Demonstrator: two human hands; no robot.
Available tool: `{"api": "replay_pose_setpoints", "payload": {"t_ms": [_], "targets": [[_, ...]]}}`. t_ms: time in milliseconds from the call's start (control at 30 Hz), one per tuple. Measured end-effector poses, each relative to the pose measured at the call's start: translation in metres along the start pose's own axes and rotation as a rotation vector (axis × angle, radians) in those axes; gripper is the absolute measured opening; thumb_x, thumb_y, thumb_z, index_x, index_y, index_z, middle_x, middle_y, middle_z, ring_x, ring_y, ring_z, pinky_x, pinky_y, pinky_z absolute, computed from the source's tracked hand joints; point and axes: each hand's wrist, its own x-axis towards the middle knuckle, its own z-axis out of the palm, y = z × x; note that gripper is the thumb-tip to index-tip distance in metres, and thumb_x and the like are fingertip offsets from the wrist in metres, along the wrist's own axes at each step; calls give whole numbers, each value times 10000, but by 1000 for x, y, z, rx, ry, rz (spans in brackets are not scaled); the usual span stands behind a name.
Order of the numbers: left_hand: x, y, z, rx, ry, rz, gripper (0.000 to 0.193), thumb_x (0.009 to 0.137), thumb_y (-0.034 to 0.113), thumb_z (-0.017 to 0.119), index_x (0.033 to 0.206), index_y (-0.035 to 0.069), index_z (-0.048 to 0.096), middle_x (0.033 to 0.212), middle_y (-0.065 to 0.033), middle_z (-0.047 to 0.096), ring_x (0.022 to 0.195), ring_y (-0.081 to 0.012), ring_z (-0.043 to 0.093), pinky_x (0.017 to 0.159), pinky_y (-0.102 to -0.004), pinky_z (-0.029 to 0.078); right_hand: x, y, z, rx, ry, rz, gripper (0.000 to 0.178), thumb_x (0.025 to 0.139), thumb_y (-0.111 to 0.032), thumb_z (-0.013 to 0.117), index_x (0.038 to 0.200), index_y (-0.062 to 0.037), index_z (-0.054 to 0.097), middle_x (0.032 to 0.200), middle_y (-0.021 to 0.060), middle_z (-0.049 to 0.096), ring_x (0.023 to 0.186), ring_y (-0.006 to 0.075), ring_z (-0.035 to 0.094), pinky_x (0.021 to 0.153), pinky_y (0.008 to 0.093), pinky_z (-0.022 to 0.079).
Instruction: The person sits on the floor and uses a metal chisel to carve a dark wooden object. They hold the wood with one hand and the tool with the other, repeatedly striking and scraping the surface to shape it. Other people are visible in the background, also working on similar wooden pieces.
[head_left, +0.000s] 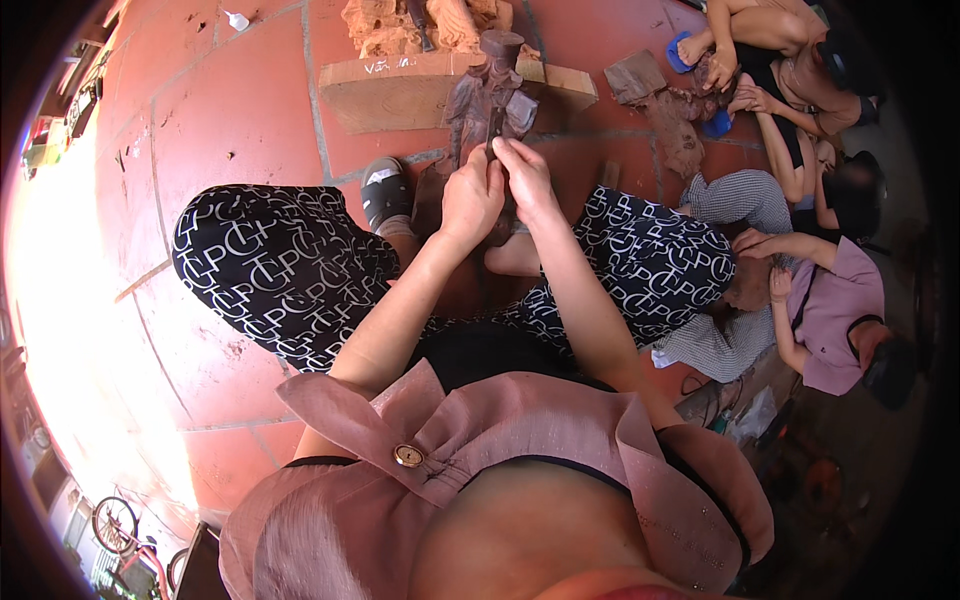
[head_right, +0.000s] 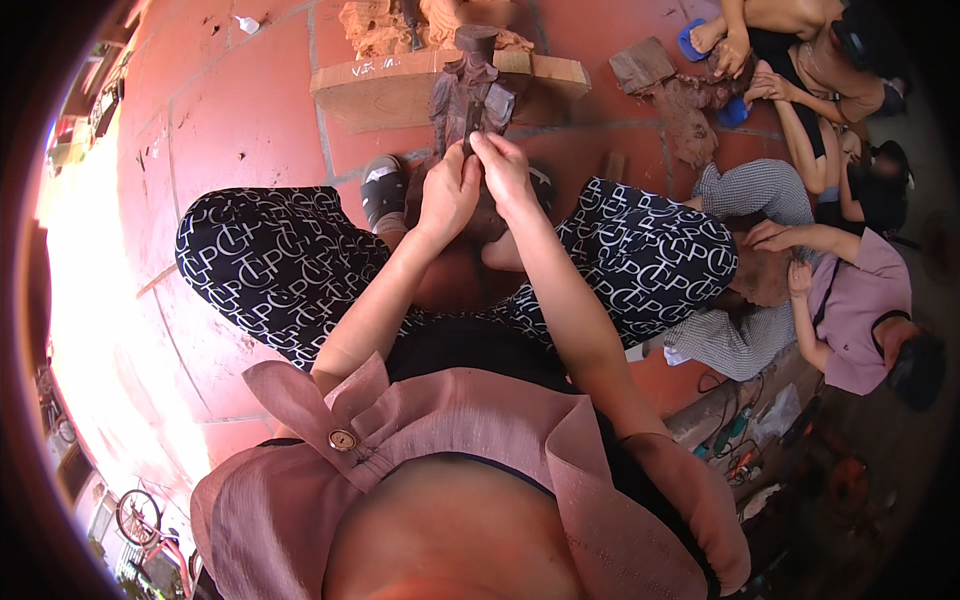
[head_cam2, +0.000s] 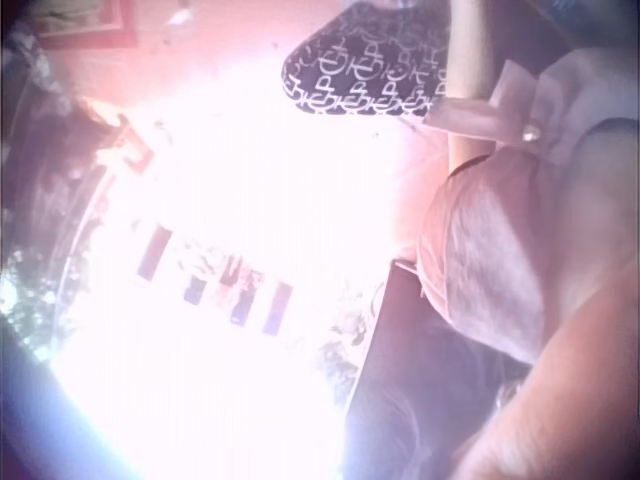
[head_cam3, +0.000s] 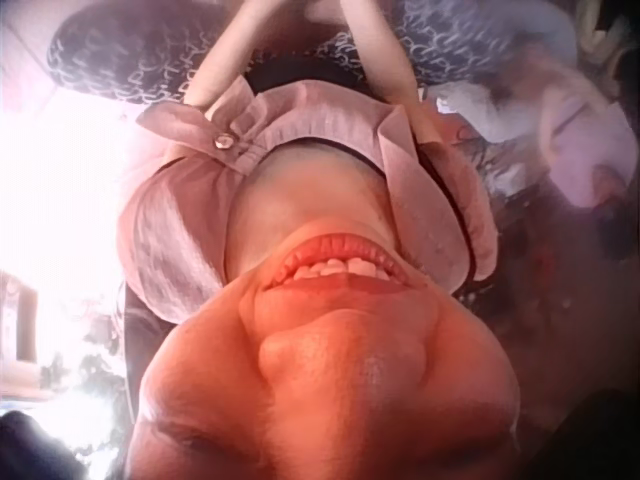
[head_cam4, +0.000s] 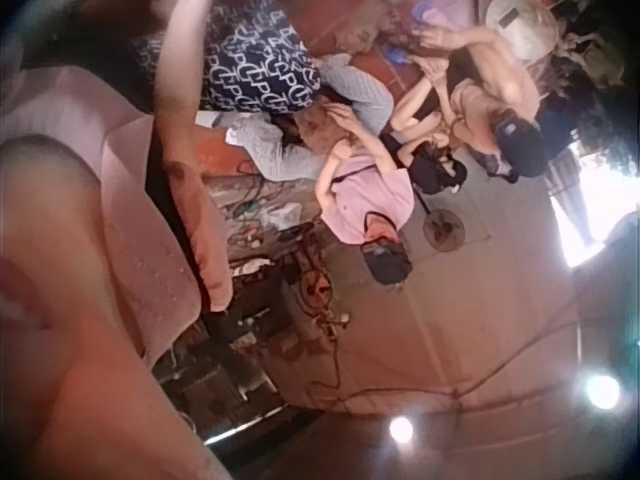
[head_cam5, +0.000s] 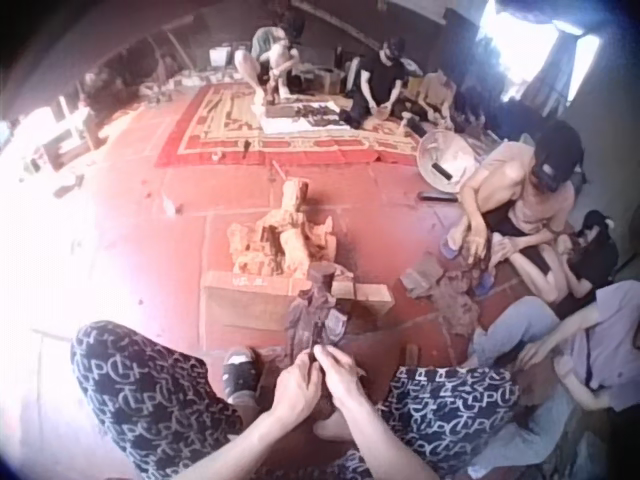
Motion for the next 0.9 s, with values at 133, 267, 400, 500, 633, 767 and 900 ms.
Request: {"api": "replay_pose_setpoints", "payload": {"t_ms": [133, 267, 400, 500, 633, 767, 900], "targets": [[-37, 4, -24, -427, -338, -416, 209, 956, 202, 416, 903, 12, 485, 547, -54, 524, 385, -127, 496, 335, -265, 386, -31, 15, -14, -64, -81, 194, 204, 914, -206, 564, 881, -22, 644, 781, -1, 588, 724, 76, 522, 666, 236, 429], [-50, 7, -29, -679, -585, -547, 278, 966, 261, 444, 975, -7, 520, 573, -52, 547, 420, -125, 522, 382, -247, 424, -58, 16, -28, 177, -54, 243, 217, 921, -185, 530, 899, 5, 631, 850, 90, 644, 756, 159, 613, 706, 293, 505], [-32, 15, -33, -374, -456, -273, 315, 961, 269, 473, 1100, 1, 563, 661, -61, 604, 516, -107, 563, 492, -242, 464, -69, -5, -43, 188, 178, 80, 211, 926, -191, 524, 891, -2, 611, 817, 101, 652, 690, 152, 619, 653, 299, 519], [6, 6, -15, -33, -131, 20, 475, 854, 191, 565, 1292, 67, 431, 772, -146, 655, 701, -313, 648, 645, -434, 497, -72, -29, -57, 187, 194, 10, 242, 951, -238, 491, 936, -18, 592, 720, 92, 625, 506, 140, 572, 479, 278, 496], [17, 9, 6, 280, -250, 12, 647, 835, 146, 547, 1410, 95, 254, 821, -182, 655, 730, -366, 635, 673, -473, 492, -67, -37, -57, 112, 192, 16, 276, 953, -269, 492, 960, -16, 601, 657, 70, 592, 424, 115, 492, 401, 238, 420], [-7, -2, 10, 475, -374, 11, 580, 836, 156, 554, 1372, 69, 352, 793, -172, 653, 664, -300, 642, 615, -412, 509, -68, -39, -51, 138, 185, 2, 233, 924, -186, 487, 1008, -10, 614, 664, 70, 596, 460, 120, 516, 430, 243, 437], [-24, -33, -2, -396, -702, -383, 415, 897, 262, 556, 1251, 50, 518, 755, -85, 647, 576, -139, 594, 551, -274, 500, -65, -22, -43, 221, 201, -32, 201, 894, -92, 503, 1040, -2, 609, 936, 90, 638, 791, 127, 605, 667, 273, 501]]}}
